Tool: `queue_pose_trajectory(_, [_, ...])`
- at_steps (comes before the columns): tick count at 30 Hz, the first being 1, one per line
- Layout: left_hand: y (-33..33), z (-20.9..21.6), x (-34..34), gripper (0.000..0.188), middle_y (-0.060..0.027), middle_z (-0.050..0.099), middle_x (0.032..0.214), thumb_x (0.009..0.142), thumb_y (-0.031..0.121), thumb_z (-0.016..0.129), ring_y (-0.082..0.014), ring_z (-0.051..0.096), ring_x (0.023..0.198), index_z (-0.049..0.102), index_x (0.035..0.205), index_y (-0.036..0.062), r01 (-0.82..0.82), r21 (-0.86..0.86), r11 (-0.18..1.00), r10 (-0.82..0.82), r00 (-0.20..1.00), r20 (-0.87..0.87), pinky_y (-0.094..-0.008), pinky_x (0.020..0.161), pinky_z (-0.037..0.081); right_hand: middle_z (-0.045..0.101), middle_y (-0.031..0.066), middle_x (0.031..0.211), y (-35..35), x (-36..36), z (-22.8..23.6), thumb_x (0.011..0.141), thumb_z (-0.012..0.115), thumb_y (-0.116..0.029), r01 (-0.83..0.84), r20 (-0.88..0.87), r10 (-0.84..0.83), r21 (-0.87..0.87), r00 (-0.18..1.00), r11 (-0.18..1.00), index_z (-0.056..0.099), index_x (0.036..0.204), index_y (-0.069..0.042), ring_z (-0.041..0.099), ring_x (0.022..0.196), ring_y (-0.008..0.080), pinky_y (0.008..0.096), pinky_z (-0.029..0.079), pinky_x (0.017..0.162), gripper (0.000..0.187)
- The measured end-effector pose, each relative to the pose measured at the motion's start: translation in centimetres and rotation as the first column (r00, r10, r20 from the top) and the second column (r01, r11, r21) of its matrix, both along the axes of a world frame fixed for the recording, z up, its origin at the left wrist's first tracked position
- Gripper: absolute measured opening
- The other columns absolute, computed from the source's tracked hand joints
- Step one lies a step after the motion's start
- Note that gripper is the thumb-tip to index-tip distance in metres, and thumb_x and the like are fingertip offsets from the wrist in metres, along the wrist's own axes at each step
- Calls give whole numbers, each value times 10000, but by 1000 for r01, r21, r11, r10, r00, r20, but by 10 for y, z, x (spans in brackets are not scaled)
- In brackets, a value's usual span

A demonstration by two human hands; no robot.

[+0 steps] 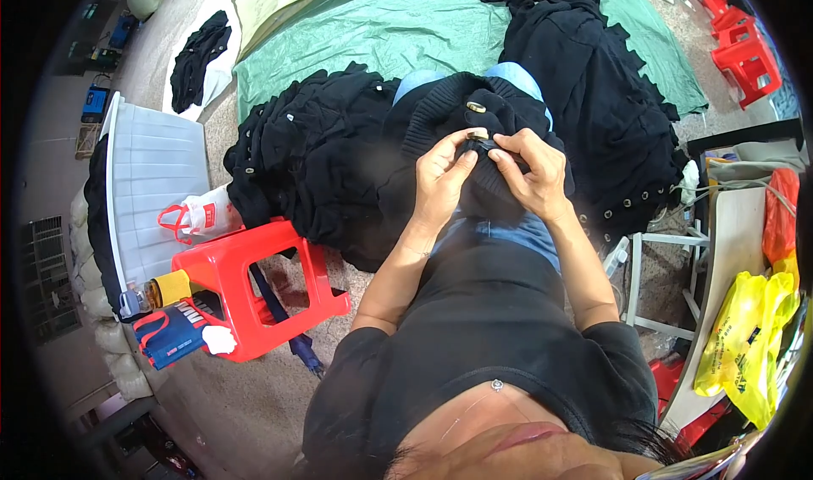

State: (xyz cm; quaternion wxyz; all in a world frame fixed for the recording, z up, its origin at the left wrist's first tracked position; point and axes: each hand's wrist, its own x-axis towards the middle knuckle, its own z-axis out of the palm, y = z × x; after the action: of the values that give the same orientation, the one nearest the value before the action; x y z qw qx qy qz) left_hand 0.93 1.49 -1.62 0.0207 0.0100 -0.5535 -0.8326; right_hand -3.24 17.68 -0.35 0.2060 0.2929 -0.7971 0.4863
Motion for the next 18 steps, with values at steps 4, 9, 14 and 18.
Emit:
queue_pose_trajectory(4, [2,3,3,297,-88,644,1166,945,-35,540,-104,613,1013,582,1238,-62,-11,-6,1000,11,1000,-6,-215,893,480,633,64,748,-3,3,-4,777,769,-91,-2,45,4,-47,999,999,680,915,-7,628,585,174,267,473,530,183])
queue_pose_trajectory(9, [5,-2,-4,292,-82,642,1142,941,-36,549,-106,597,1031,583,1228,-71,-34,-39,999,32,999,-44,-229,915,470,629,66,746,-1,-3,-4,789,764,-104,22,20,-22,29,1000,999,678,909,-13,631,583,165,269,462,515,174])
queue_pose_trajectory(14, [-2,2,-18,291,-86,643,1146,942,-26,544,-116,595,1042,585,1227,-67,-41,-90,995,36,998,-59,-237,925,462,609,66,714,-7,-18,4,808,752,-102,18,57,-19,21,998,1000,672,888,-26,614,573,159,270,453,512,136])
queue_pose_trajectory(18, [-13,-5,-22,306,-87,628,1206,933,100,588,-150,568,1122,610,1199,-51,-115,-147,982,103,991,-88,-291,973,440,538,-27,701,-20,-14,8,946,642,-216,190,612,340,-637,714,747,641,995,-46,437,531,38,192,338,467,177])
